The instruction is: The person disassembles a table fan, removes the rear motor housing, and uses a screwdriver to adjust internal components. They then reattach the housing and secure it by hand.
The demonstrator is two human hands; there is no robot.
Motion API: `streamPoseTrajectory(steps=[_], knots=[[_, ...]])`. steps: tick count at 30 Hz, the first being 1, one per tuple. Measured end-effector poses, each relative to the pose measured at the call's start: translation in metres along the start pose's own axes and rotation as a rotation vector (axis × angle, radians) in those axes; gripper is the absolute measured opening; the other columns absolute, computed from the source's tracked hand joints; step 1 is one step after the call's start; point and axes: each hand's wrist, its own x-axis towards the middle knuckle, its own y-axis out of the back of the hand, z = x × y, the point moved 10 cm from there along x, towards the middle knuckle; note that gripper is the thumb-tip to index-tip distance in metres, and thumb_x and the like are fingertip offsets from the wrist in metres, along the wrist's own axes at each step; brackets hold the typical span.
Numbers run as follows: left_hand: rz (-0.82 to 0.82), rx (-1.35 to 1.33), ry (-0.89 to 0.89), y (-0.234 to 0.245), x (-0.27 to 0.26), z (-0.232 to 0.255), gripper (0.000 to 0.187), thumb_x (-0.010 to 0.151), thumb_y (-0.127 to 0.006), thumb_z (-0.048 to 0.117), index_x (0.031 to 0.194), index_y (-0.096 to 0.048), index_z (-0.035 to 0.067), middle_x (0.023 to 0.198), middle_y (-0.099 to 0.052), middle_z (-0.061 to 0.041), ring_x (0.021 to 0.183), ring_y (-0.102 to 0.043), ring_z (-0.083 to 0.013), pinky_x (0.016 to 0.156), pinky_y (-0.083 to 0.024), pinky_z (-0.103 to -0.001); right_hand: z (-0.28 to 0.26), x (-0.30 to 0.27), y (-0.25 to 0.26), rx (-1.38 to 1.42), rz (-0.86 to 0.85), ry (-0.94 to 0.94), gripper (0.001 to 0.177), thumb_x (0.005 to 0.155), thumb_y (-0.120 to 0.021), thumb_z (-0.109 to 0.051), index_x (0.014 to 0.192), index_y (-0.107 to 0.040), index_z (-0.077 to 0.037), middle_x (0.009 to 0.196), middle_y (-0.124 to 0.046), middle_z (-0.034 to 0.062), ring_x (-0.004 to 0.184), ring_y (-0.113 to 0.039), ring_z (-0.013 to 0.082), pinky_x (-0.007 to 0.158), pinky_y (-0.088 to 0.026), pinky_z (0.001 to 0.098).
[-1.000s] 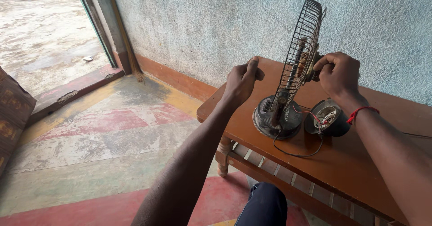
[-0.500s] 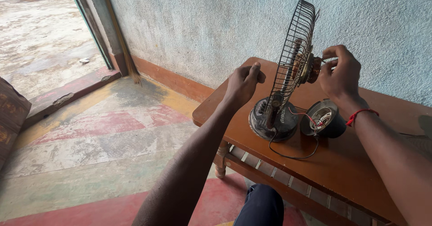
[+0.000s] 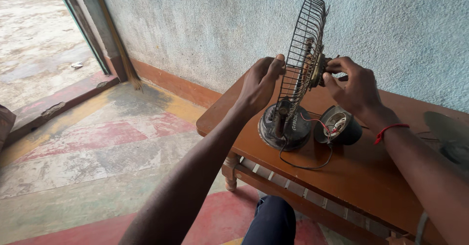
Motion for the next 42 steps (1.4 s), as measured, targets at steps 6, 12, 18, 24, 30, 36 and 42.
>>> streamPoseTrajectory(steps=[6, 12, 18, 24, 30, 36, 42], knots=[[-0.226, 0.060, 0.009, -0.039, -0.014, -0.004, 0.083, 0.096, -0.046, 0.069, 0.105, -0.070, -0.010, 0.094, -0.073, -0.023, 0.078, -0.068, -0.0296, 0.069, -0.056, -0.045, 0.019, -0.010, -0.002, -0.002, -0.030, -0.012, 0.032, 0.098, -0.067, -0.015, 0.126, -0.064, -0.002, 0.120, -0.072, 0.0193, 0.116, -0.069, 0.0338, 0.100, -0.056, 0.0472], [-0.141, -0.134, 0.073, -0.038, -0.007, -0.016, 0.089, 0.096, -0.036, 0.074, 0.100, -0.074, -0.006, 0.088, -0.076, -0.016, 0.081, -0.074, -0.0233, 0.075, -0.061, -0.040, 0.067, -0.028, -0.002, -0.042, -0.046, -0.082, 0.030, 0.098, -0.064, -0.017, 0.125, -0.065, -0.003, 0.119, -0.074, 0.0193, 0.115, -0.071, 0.0323, 0.099, -0.058, 0.0460], [0.011, -0.257, 0.142, -0.031, -0.001, -0.038, 0.088, 0.099, -0.029, 0.068, 0.087, -0.075, -0.006, 0.077, -0.075, -0.017, 0.069, -0.074, -0.0197, 0.070, -0.063, -0.038, 0.172, -0.068, -0.022, -0.172, -0.208, -0.528, 0.056, 0.091, -0.068, -0.042, 0.134, -0.061, -0.006, 0.131, -0.069, 0.0212, 0.118, -0.069, 0.0378, 0.102, -0.056, 0.0494], [0.166, -0.295, 0.176, -0.026, -0.018, -0.070, 0.080, 0.104, -0.036, 0.061, 0.089, -0.074, -0.008, 0.079, -0.074, -0.015, 0.073, -0.070, -0.0177, 0.070, -0.057, -0.035, 0.233, -0.138, -0.063, -0.061, -0.332, -0.896, 0.120, 0.074, -0.076, -0.074, 0.154, -0.030, 0.003, 0.149, -0.044, 0.0368, 0.138, -0.049, 0.0476, 0.110, -0.047, 0.0535], [0.136, -0.362, 0.146, -0.030, -0.042, -0.068, 0.077, 0.101, -0.037, 0.065, 0.113, -0.068, -0.005, 0.097, -0.075, -0.012, 0.087, -0.070, -0.0163, 0.078, -0.056, -0.032, 0.229, -0.181, -0.099, 0.514, -0.205, -1.070, 0.130, 0.062, -0.077, -0.070, 0.160, -0.023, -0.004, 0.157, -0.036, 0.0283, 0.147, -0.037, 0.0405, 0.113, -0.039, 0.0607], [0.106, -0.214, -0.111, -0.044, -0.062, -0.008, 0.058, 0.092, -0.067, 0.052, 0.116, -0.064, -0.001, 0.098, -0.072, -0.008, 0.089, -0.068, -0.0138, 0.077, -0.057, -0.028, 0.225, -0.186, -0.100, 0.637, -0.155, -1.092, 0.128, 0.060, -0.079, -0.067, 0.159, -0.026, -0.005, 0.154, -0.038, 0.0243, 0.143, -0.040, 0.0377, 0.113, -0.041, 0.0576], [0.498, -0.276, 0.026, -0.048, -0.070, -0.026, 0.031, 0.102, -0.070, 0.032, 0.093, -0.067, 0.002, 0.080, -0.067, -0.006, 0.071, -0.057, -0.0078, 0.062, -0.049, -0.023, 0.243, -0.187, -0.093, 0.582, -0.082, -0.994, 0.122, 0.069, -0.075, -0.070, 0.154, -0.027, 0.003, 0.148, -0.049, 0.0250, 0.140, -0.048, 0.0354, 0.113, -0.040, 0.0478]])
